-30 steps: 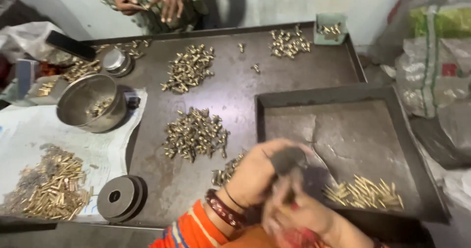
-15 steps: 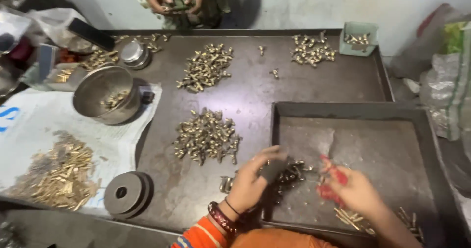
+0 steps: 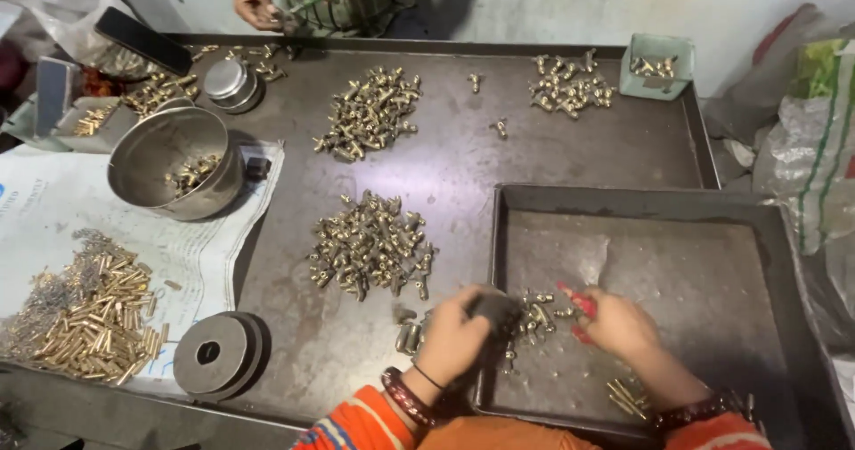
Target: The person picks up small brass fittings one at a time from a metal worktable, holds each against a dark abrasive block and rubs the fitting to file and smooth its surface, then sets the finished piece on the table or in a tray. A second worker across the table performs similar filing work.
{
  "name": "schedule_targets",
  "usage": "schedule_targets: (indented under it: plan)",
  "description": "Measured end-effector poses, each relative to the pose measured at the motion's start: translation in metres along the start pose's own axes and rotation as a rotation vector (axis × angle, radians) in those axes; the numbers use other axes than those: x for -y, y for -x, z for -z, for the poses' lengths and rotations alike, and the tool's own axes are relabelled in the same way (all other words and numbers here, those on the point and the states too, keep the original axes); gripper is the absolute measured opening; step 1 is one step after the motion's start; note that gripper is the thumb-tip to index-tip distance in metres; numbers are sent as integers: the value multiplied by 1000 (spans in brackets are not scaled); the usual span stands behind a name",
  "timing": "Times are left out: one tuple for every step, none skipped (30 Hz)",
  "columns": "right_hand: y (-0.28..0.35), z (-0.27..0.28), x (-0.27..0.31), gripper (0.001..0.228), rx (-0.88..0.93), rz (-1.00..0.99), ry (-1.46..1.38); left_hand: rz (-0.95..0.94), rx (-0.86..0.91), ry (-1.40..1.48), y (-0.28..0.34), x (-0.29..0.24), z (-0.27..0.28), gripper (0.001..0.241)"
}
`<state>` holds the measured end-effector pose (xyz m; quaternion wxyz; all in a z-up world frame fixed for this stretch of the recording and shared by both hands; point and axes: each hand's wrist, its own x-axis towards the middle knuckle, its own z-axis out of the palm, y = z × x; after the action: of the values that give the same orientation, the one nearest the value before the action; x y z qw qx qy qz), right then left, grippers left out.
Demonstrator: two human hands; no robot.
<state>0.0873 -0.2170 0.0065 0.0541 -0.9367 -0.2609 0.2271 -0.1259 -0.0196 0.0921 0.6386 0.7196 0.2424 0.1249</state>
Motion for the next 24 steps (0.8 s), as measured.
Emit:
schedule_targets:
  plan:
    - [-3, 1, 5, 51, -5, 7, 3, -6, -7, 1, -2, 3, -1, 37]
    - [0, -2, 6, 48, -1, 30, 49, 37, 19, 33, 1, 7, -5, 38]
    - [3, -4, 6, 45, 4, 54, 96, 80, 46, 65, 4, 10, -9, 38]
    - [15, 4, 15, 45, 1, 49, 96, 78, 51, 66, 8, 13, -13, 38]
    - [28, 14, 24, 43, 33, 9, 2, 59, 50, 33, 11, 14, -17, 41]
    - [33, 27, 38, 41, 57, -17, -92, 30, 38, -5, 10, 13, -17, 44]
    - [47, 39, 50, 41, 46, -7, -94, 18, 30, -9, 7, 15, -19, 44]
    - [62, 50, 63, 42, 21, 0, -242, -41, 32, 27, 8, 19, -20, 47]
    - [77, 59, 75, 43, -3, 8, -392, -101, 34, 62, 9, 24, -22, 51]
    - [89, 54, 77, 43, 8, 12, -388, -92, 26, 63, 14, 23, -24, 51]
    - [100, 50, 79, 41, -46, 118, -545, -111, 36, 162, 20, 23, -26, 45]
    - [109, 49, 83, 40, -110, 229, -705, -142, 47, 258, 20, 21, -26, 40]
    - [112, 48, 79, 40, -110, 237, -704, -146, 40, 256, 21, 10, -20, 40]
    - [116, 47, 74, 36, -102, 291, -874, -76, 36, 414, 21, -1, -15, 34]
    - [119, 47, 68, 32, -94, 345, -1046, -6, 31, 571, 22, -12, -11, 29]
    - [123, 45, 65, 32, -97, 347, -1047, -9, 33, 570, 24, -20, -6, 29]
    - [127, 42, 62, 29, -39, 321, -1068, 28, 50, 671, 27, -28, -1, 28]
    - [132, 39, 58, 25, 19, 291, -1091, 70, 70, 770, 30, -36, 4, 26]
    - [136, 39, 57, 25, 15, 288, -1095, 71, 76, 767, 33, -40, 6, 26]
    - [139, 39, 57, 23, 71, 282, -1079, 16, 113, 682, 36, -44, 9, 25]
    - [142, 39, 56, 22, 128, 277, -1063, -39, 151, 597, 39, -48, 12, 23]
    - [148, 48, 60, 22, 124, 277, -1065, -41, 154, 595, 40, -52, 15, 23]
    - [153, 56, 64, 22, 134, 266, -1019, -103, 218, 486, 41, -56, 18, 22]
    - [159, 64, 67, 23, 146, 253, -971, -162, 282, 377, 42, -59, 20, 22]
